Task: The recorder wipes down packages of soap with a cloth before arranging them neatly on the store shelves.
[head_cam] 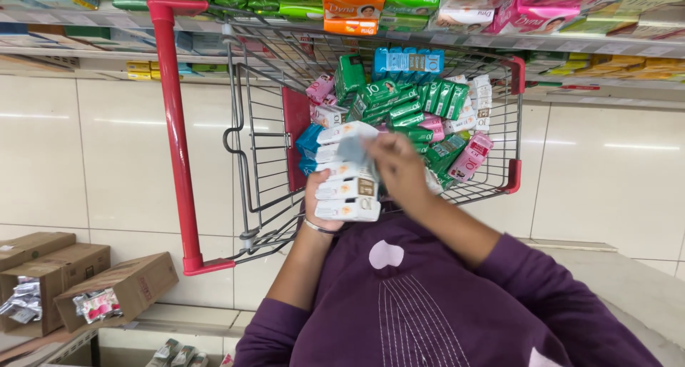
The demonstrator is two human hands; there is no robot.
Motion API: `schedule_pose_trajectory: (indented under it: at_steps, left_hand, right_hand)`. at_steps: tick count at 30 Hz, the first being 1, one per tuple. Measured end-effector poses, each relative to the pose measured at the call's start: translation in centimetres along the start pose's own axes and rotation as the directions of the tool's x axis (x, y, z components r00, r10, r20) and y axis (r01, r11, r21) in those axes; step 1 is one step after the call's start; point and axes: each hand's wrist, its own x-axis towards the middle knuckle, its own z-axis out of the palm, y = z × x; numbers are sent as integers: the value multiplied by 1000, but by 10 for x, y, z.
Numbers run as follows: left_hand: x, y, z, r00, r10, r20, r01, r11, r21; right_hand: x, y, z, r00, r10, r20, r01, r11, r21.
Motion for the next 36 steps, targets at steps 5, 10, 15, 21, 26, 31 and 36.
schedule_pose_trajectory:
  at_steps: [5, 10, 15, 21, 26, 31, 36]
  left_hand:
    - [-3, 15, 6, 993, 73, -97, -68, 996, 53]
    - [6, 5, 18, 998, -30, -47, 31, 999, 19]
    - [29, -2, 23, 981, -1, -193, 8, 999, 35]
    - [38, -4, 0, 946, -13, -323, 71, 983, 168]
    - [51, -18, -28, 930, -60, -363, 138, 972, 192]
    - [54, -25, -8, 922, -23, -387, 163, 929, 334]
    - [54, -29, 37, 945, 172, -277, 25, 809, 588]
  right_hand:
    - [-27, -13, -9, 950, -191, 247, 165, 979, 120]
    - [15, 26, -15, 986, -50, 161, 59, 997, -52]
    - [17, 27, -28, 993, 118, 14, -116, 990, -76]
    - [-12, -8, -43, 940, -6, 341, -34, 993, 111]
    - [-26, 4, -30, 864, 226, 450, -324, 934, 153]
    - [-31, 16, -28, 706, 448, 549, -670, 674, 311]
    - [-32, 22, -32, 744, 429, 512, -647, 654, 392]
